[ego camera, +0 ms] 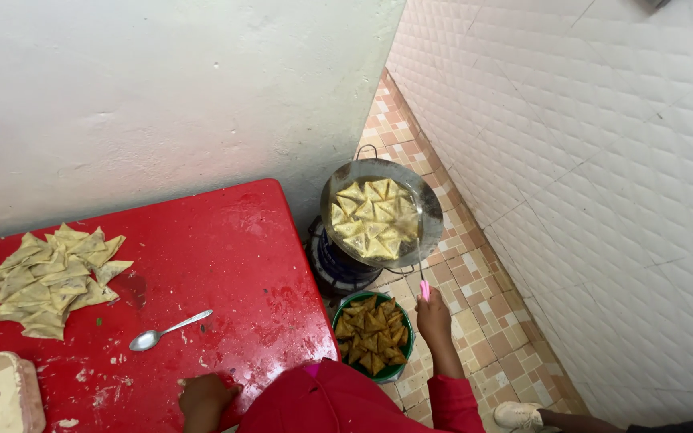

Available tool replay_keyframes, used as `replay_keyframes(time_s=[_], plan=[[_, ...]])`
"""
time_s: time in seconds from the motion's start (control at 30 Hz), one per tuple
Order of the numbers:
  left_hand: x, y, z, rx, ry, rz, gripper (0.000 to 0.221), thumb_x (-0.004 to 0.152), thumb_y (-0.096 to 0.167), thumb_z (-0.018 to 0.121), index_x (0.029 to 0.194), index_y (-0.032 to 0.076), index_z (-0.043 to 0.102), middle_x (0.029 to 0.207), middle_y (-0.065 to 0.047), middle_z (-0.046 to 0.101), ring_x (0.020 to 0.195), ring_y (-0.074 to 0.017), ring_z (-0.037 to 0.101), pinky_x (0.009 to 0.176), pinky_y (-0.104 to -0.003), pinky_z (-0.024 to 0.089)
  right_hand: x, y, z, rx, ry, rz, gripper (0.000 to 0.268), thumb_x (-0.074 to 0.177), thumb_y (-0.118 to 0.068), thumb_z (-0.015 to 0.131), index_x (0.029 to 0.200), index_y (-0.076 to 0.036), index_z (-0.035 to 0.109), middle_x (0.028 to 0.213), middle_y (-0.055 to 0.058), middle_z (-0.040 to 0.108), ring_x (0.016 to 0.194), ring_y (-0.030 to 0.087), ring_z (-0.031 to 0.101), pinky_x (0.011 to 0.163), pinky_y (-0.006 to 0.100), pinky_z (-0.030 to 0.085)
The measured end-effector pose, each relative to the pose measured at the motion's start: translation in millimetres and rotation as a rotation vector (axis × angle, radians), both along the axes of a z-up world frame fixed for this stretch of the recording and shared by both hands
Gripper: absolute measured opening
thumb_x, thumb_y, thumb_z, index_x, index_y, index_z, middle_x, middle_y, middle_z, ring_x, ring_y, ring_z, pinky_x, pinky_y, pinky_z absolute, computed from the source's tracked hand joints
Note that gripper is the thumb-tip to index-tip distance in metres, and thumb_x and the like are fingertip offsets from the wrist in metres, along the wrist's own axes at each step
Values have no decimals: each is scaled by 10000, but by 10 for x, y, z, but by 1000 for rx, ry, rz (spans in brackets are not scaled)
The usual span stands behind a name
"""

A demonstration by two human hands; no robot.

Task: Frying triangular pastries in a large pan of oil and transferring them to a basket using a skimmer

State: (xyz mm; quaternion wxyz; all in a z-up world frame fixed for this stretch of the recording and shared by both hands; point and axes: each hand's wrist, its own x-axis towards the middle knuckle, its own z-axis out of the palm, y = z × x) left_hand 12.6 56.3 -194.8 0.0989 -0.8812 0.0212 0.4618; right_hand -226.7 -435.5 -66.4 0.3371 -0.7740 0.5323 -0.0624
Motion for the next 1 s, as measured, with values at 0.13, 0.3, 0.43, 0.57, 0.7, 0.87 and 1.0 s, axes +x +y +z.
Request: replay_keyframes(time_s=[0.13,0.3,0.43,0.57,0.7,0.87,1.0], plan=[[43,-83,259,-10,64,4,864,939,876,768,1675,481,547,1903,-244,246,1638,-385,517,1218,-467,585,76,45,-115,21,37,23,500,1157,-371,501,1597,-151,592,1140,120,824,926,288,757,760,445,554],[48,-19,61,-11,95,-37,882,948,896,741,1702,515,489,1894,-376,96,1700,-429,389,1264,-462,523,86,186,125,85,-2,-15,527,1156,-359,526,1657,-203,578,1128,84,830,811,225,692,699,406,521],[34,-96,299,6,116,-37,866,950,894,735,1695,520,502,1916,-287,148,1737,-405,335,1288,-461,492,40,231,396,171,-75,32,586,1115,-427,522,1650,-198,592,1070,45,825,1078,246,751,908,407,509],[85,-105,305,3,189,-80,911,948,917,726,1722,525,450,1940,-145,169,1809,-473,103,1310,-531,467,163,333,319,126,56,158,496,1179,-343,496,1645,-184,562,1110,66,809,794,179,688,705,331,561],[40,-91,214,18,162,-87,939,931,947,733,1716,511,462,1942,-180,146,1815,-514,50,1296,-547,470,220,288,23,66,31,192,588,1123,-446,521,1675,-246,544,1556,127,724,1269,343,783,1006,471,582],[33,-43,112,22,139,-92,1092,914,974,746,1764,395,376,1937,-207,123,1808,-504,54,1312,-545,455,296,320,72,58,-28,130,589,1128,-440,497,1662,-197,544,1266,128,832,1095,343,787,898,461,557],[2,17,-31,-17,118,-101,1168,908,1000,738,1778,316,367,1912,-318,84,1789,-533,79,1298,-557,456,334,383,29,81,23,109,534,1150,-397,495,1653,-226,551,1126,117,830,794,261,733,689,441,523]])
